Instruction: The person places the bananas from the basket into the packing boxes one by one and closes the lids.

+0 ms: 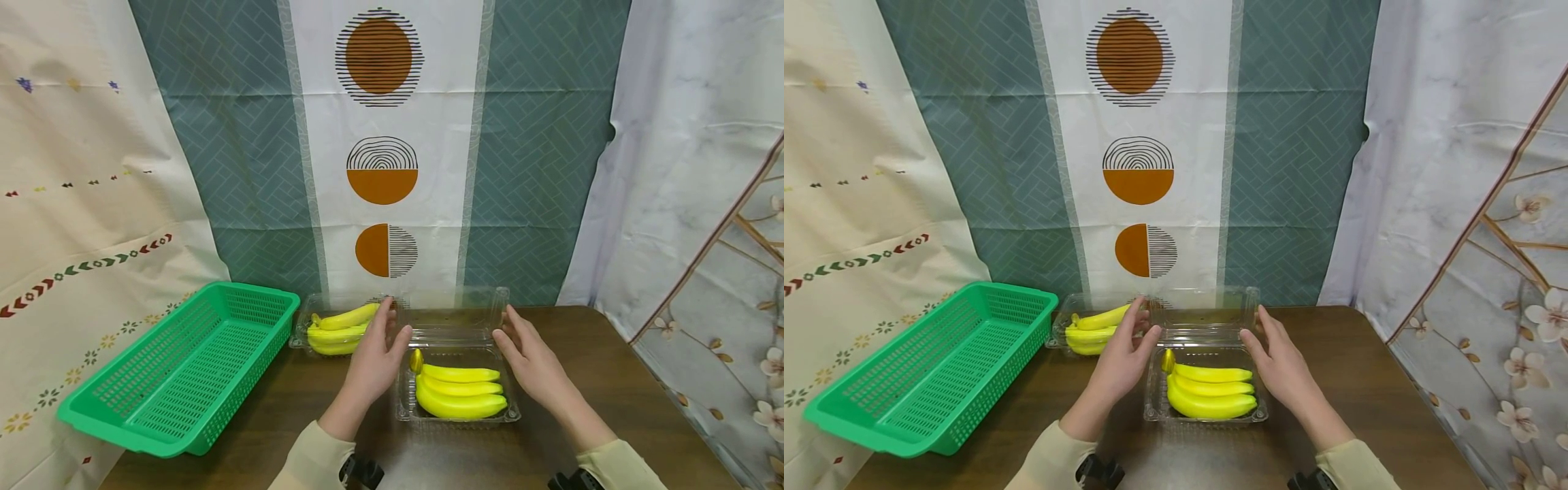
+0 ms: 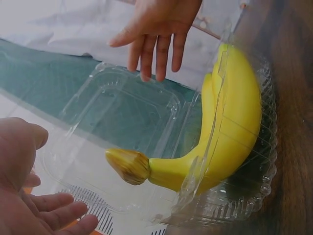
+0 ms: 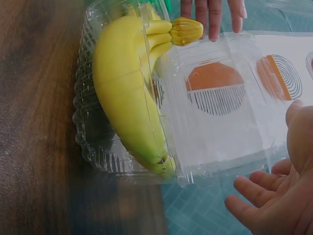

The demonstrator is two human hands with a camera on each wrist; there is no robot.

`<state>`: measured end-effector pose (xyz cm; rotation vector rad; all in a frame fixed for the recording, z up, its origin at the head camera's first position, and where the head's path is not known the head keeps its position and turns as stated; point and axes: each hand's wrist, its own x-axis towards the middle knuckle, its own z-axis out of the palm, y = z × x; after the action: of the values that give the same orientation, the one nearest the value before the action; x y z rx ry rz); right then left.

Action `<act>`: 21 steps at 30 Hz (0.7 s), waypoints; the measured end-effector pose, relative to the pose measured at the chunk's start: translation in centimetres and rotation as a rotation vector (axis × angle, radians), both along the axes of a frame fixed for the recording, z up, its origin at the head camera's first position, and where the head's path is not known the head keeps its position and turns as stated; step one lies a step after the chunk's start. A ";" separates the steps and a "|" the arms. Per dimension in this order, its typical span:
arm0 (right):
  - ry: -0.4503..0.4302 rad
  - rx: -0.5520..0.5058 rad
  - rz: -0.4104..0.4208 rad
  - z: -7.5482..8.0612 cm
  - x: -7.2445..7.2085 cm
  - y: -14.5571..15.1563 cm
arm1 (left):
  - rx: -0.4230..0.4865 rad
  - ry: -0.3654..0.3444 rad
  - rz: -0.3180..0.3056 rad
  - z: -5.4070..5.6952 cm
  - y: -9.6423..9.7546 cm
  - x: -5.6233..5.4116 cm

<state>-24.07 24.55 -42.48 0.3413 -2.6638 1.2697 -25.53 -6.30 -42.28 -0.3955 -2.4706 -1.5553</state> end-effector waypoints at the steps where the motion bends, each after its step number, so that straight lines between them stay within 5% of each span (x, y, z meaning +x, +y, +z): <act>1: 0.004 0.001 -0.002 0.0 0.1 0.0 | -0.003 0.004 -0.002 0.0 0.0 0.1; 21: 0.042 0.015 -0.012 -0.3 1.4 0.5 | -0.099 0.037 0.002 0.0 -0.7 1.9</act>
<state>-22.69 25.01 -42.77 0.3499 -2.6378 1.2255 -23.67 -6.97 -42.24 -0.4324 -2.5254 -1.4161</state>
